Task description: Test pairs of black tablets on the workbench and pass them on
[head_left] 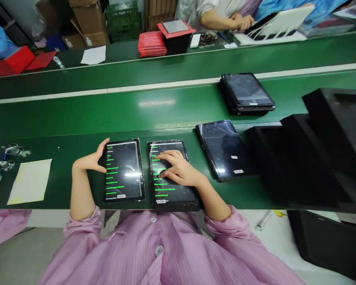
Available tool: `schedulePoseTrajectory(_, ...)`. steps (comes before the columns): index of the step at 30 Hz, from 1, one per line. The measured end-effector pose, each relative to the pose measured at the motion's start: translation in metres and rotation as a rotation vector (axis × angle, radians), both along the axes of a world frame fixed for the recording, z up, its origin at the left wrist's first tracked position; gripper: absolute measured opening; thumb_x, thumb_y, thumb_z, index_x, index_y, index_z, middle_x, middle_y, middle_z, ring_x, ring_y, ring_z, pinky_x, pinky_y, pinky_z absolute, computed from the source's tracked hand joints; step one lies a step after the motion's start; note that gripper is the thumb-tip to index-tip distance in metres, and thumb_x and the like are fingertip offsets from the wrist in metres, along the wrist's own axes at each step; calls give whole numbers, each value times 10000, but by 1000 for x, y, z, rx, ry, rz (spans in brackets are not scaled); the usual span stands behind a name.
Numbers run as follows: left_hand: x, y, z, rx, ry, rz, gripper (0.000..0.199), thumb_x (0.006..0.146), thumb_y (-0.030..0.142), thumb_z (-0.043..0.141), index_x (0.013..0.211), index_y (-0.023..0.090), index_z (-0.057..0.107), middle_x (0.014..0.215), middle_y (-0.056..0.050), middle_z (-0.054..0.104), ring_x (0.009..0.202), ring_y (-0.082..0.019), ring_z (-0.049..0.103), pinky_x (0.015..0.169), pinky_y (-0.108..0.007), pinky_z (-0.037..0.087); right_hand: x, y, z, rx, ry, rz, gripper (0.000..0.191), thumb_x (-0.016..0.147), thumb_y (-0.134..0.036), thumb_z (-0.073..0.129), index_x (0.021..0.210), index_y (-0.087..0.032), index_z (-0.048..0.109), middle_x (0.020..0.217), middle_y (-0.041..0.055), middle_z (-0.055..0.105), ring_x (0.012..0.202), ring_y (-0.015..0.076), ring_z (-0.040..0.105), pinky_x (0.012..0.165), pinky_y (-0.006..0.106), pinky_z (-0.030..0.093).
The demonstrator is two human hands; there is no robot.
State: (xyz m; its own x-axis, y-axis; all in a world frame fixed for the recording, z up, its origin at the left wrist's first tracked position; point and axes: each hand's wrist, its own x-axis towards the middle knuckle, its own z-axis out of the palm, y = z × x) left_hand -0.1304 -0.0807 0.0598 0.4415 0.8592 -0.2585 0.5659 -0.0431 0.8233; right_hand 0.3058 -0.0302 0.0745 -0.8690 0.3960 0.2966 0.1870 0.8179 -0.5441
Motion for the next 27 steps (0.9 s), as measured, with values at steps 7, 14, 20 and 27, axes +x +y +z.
schedulePoseTrajectory(7,9,-7,8,101,123,-68,1501,577,571,899,1581,270,-175,1647,-168,-234,1488,-433,-210,1207,-621,56,-3,0,-3,-5,-41,61,353,946,-320,497,828,-300,829,1458,48,538,1314,357,417,1057,595,343)
schedulePoseTrajectory(14,20,-15,7,87,133,-3,1594,524,536,934,1544,297,-268,1581,-167,-385,1473,-464,-220,1193,-654,88,27,18,-1,-9,227,-315,585,988,-551,307,828,-346,832,1379,12,588,1219,338,494,1068,589,369)
schedulePoseTrajectory(20,19,-18,6,36,89,36,1574,524,505,942,1537,372,-255,1570,-138,-414,1495,-513,-51,1180,-659,180,38,27,-5,-41,310,-554,632,969,-599,301,741,-335,828,1239,47,655,1137,340,547,980,561,443)
schedulePoseTrajectory(27,5,-2,-6,79,-116,233,1424,663,493,879,1533,385,-243,1654,-224,23,1526,-416,111,1174,-666,164,25,27,-14,-23,160,-267,485,1000,-368,373,846,-310,829,1128,80,685,1017,279,601,928,507,454)
